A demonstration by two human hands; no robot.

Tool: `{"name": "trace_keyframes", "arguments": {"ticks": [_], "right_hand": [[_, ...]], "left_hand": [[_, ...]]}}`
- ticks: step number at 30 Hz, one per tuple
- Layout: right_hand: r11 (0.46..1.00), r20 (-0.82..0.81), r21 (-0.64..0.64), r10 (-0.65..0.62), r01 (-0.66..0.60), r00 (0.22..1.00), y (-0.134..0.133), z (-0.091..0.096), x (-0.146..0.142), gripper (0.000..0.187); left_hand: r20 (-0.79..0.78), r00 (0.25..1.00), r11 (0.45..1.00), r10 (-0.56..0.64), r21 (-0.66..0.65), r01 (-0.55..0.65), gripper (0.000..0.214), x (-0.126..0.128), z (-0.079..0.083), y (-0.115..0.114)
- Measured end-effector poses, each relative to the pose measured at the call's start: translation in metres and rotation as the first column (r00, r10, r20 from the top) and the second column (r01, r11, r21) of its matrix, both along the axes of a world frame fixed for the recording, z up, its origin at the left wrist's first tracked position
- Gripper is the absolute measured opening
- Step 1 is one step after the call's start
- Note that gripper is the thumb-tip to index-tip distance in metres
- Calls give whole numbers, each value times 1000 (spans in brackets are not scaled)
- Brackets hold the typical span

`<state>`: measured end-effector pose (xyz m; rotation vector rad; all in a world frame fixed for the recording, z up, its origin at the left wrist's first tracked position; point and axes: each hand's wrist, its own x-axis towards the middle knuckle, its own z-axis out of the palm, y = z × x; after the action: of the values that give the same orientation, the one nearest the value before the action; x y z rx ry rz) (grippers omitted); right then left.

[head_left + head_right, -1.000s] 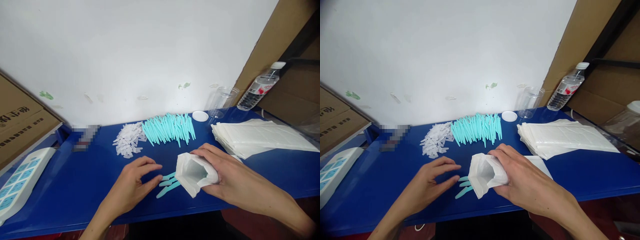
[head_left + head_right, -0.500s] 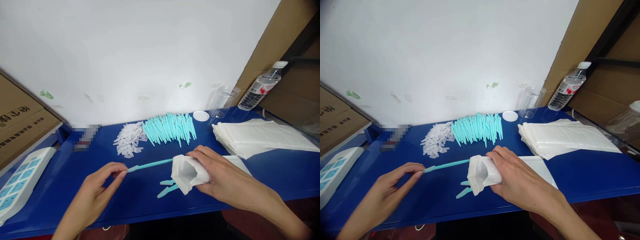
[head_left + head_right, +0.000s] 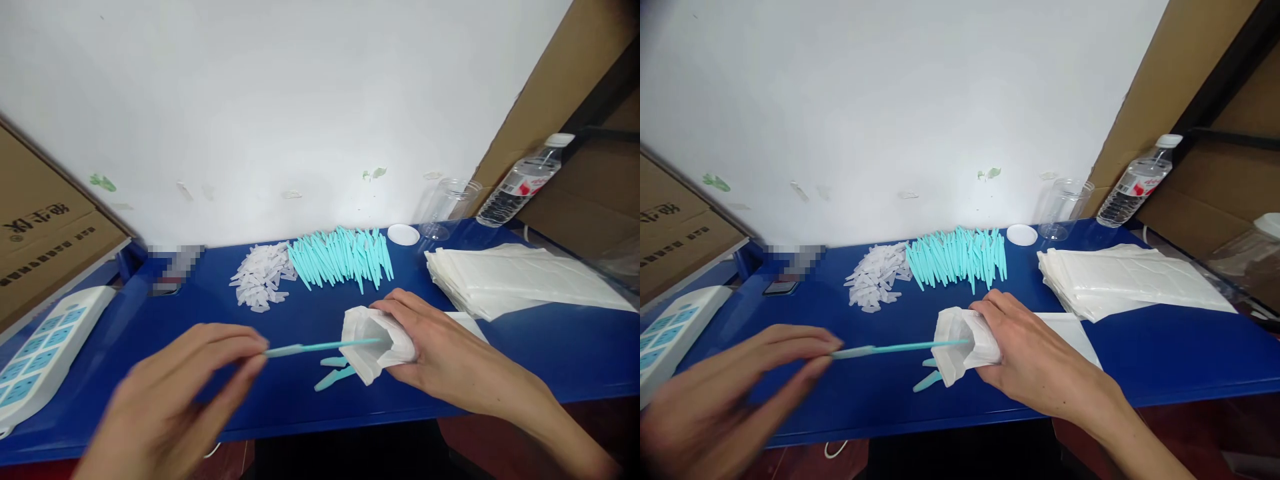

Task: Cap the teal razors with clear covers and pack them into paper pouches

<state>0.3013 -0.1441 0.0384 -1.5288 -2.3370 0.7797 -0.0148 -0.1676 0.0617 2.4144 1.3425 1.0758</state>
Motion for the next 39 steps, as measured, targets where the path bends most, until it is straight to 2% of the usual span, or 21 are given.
{"name": "trace_keyframes", "arguments": {"ticks": [2,4,7,9,11,15,21,25,27,30,32,35,37,39], "right_hand": [[1000,-20,-2,22,-22,1000,0,1,-2,41],[999,-38,-4,35,-36,999,0,3,-3,44],[1000,-42,-9,27,-27,999,-1,3,0,44],[1000,-28,-13,20,-20,999,-1,2,3,43],[1000,-15,-7,11,-12,1000,-1,0,5,44],[1000,-2,9,5,-5,1000,-2,-6,8,46],[999,11,51,12,-13,1000,-4,-13,9,50],[999,36,49,8,-10,999,-1,-15,6,46],[999,44,53,9,-11,999,1,-16,4,44],[998,45,58,12,-15,999,4,-18,4,42],[998,44,56,12,-15,999,5,-19,5,42],[999,48,49,12,-14,999,6,-17,3,41],[999,50,43,14,-16,999,5,-15,0,40],[999,36,44,28,-30,999,2,-12,-3,42]], "left_hand": [[-124,982,985,-141,77,151,24,27,-12,6],[-111,973,974,-202,85,212,26,49,-30,12],[19,994,991,-107,-78,108,26,58,-62,18],[-62,996,971,-60,-236,44,23,55,-81,23],[-193,975,937,-107,-348,33,20,51,-92,28],[-244,954,915,-177,-397,69,20,49,-96,38],[-154,970,896,-190,-430,107,14,43,-97,41],[-183,967,904,-178,-419,87,15,41,-101,39],[-186,970,902,-156,-428,63,16,36,-100,38],[-150,988,896,-33,-442,-37,16,11,-87,32],[-143,989,907,33,-411,-90,14,-15,-71,23],[-184,983,956,-7,-291,-47,11,-40,-39,9],[-260,962,969,-83,-245,17,10,-33,-19,5],[-315,930,966,-188,-231,117,12,-5,-7,6]]}}
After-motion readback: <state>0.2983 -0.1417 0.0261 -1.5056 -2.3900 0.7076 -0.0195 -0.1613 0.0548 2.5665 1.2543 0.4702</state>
